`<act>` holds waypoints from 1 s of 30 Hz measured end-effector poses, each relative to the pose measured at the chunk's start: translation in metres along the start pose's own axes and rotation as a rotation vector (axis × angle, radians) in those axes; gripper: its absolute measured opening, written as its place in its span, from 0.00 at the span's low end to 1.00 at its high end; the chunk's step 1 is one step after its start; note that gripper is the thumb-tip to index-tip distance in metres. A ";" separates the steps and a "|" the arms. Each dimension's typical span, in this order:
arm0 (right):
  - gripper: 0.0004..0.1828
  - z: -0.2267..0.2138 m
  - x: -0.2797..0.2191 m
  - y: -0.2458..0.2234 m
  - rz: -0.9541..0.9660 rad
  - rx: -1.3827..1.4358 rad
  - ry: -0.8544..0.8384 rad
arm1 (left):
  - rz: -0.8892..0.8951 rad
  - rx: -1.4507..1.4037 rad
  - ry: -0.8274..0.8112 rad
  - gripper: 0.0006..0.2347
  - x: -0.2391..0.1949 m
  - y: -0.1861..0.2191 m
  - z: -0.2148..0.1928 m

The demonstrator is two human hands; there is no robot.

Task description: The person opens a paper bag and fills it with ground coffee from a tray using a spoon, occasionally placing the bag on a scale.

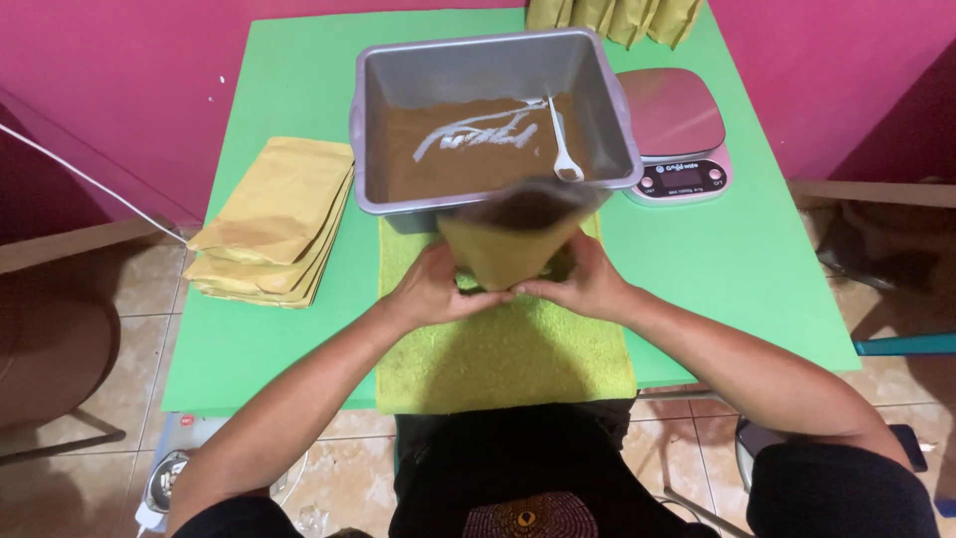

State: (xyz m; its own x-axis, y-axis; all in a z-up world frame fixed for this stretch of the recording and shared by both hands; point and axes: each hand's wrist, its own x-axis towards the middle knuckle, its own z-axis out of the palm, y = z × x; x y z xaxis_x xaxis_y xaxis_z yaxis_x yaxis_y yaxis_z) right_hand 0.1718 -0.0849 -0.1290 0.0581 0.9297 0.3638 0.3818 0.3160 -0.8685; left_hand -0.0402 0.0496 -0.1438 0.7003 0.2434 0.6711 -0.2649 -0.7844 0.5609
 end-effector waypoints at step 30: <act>0.04 -0.129 -0.018 -0.049 0.086 -0.487 -0.261 | -0.495 -0.114 -0.347 0.46 0.021 0.024 -0.022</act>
State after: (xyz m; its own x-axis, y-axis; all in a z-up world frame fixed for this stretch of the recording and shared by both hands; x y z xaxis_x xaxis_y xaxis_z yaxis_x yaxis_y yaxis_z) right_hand 0.2711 -0.1419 -0.0496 -0.0989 0.9838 0.1496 0.7714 0.1707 -0.6130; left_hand -0.0471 0.0485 -0.1056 0.9283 0.3479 0.1311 0.0912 -0.5549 0.8269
